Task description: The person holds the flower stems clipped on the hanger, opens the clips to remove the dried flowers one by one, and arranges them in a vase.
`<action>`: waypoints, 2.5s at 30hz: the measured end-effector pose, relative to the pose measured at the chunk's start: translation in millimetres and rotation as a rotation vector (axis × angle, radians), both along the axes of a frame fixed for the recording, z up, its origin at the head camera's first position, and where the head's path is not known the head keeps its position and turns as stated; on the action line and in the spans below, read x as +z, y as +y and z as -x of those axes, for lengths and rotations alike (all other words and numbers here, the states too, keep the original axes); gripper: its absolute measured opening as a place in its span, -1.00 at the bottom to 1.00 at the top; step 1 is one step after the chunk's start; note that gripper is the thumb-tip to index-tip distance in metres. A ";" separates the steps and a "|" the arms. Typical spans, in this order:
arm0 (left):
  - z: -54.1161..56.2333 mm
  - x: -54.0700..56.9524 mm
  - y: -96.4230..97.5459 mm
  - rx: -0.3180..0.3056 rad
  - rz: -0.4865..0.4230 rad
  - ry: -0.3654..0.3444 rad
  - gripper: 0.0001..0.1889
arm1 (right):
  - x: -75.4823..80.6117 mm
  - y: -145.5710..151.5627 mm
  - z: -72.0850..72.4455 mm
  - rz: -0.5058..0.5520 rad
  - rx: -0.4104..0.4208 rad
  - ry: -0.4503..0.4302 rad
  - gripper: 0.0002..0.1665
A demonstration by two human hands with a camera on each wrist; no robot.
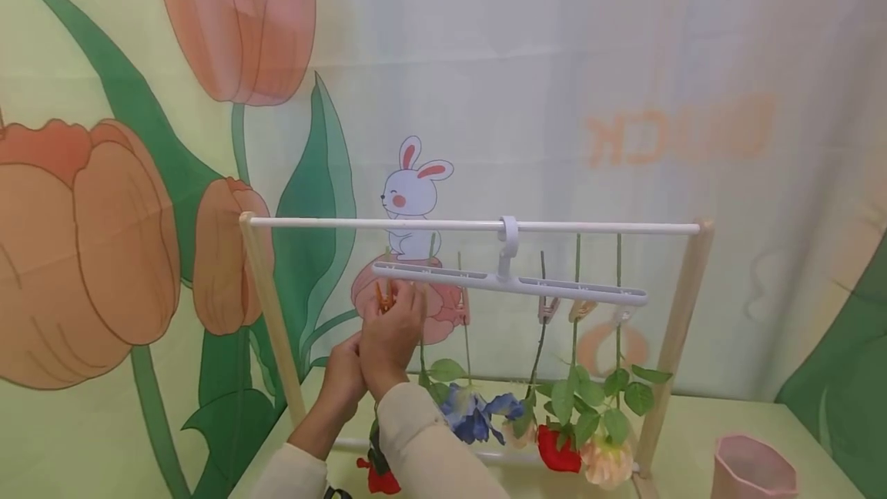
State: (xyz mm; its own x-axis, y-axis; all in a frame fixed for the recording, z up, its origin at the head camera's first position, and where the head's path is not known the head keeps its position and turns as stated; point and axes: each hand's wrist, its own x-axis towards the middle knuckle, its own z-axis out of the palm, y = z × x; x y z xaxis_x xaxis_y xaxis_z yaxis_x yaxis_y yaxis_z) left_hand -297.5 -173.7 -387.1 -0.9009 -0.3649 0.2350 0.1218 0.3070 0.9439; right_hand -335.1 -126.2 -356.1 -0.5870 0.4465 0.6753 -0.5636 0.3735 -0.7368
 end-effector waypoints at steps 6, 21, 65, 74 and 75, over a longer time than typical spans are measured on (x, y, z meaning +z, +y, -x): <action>0.6 -0.5 -0.8 0.037 0.052 0.012 -0.75 | -0.5 0.7 0.1 -0.001 0.011 0.031 -0.72; -1.5 -2.6 -1.9 0.062 -0.056 -0.060 -0.74 | 4.1 2.4 -4.4 0.014 0.028 0.003 -0.67; -70.7 36.5 15.3 0.077 0.883 0.330 -0.88 | 6.9 126.8 -61.5 -1.031 -0.060 0.392 -0.60; -74.3 39.5 33.3 0.057 0.969 0.354 -0.90 | 2.5 143.4 -65.6 -1.127 -0.043 0.385 -0.82; -74.7 39.8 34.6 0.049 0.970 0.345 -0.89 | 1.6 145.4 -66.0 -1.131 -0.045 0.389 -0.81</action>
